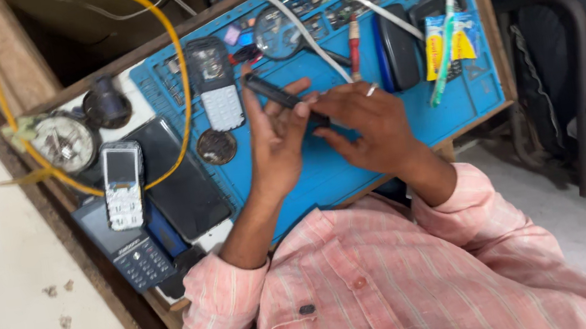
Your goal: The person disassembles and reassembles several mobile phones on a cluttered workbench. They remove back covers, batteries, and internal components, then reconnect cables and test the devices by pressing buttons and checking screens.
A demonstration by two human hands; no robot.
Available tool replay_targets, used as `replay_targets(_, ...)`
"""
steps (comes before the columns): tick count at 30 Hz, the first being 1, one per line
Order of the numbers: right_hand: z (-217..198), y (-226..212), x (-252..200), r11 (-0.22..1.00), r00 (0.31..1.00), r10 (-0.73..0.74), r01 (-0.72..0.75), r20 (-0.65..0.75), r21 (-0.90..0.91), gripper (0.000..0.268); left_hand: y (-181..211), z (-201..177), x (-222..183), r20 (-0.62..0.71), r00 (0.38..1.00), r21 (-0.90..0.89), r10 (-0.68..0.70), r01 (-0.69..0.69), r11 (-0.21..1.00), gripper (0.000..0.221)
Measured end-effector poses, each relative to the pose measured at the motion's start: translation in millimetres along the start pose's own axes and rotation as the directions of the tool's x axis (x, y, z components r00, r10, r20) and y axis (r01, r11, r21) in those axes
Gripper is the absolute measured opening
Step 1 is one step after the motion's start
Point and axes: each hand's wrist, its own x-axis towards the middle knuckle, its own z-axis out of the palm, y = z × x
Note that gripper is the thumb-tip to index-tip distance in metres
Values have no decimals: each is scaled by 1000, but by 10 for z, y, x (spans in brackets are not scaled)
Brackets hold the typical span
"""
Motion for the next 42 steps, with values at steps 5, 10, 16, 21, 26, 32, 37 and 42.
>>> replay_targets(5,-135,74,-72,997,990,-68,72,-124,34,36,73,26,-21,-31,998,134,62,-57,989,89)
replay_targets(10,-411,356,-274,961,924,193,-246,-332,-127,25,105,9,-11,-58,981,128,184,-176,976,91)
replay_targets(16,-627,573,-489,903,887,264,-365,-379,-227,27,87,-49,5,-57,979,273,197,-175,946,87)
replay_targets(21,-604,528,-507,850,939,208,-312,-273,-425,46,27,-71,52,-102,983,308,154,-116,944,63)
replay_targets(26,-573,528,-507,832,935,222,-329,-276,-447,35,10,-64,56,-104,990,237,99,-71,969,60)
replay_targets(32,-569,652,-672,819,914,142,-324,-379,-474,18,41,-62,80,-76,995,73,67,-62,995,49)
replay_targets(37,-640,673,-796,867,800,227,-426,-555,-259,10,89,-135,77,-24,999,-40,46,-46,998,34)
replay_targets(42,-682,480,-655,920,717,250,-385,-650,-71,8,53,-226,54,60,998,-95,32,-26,995,28)
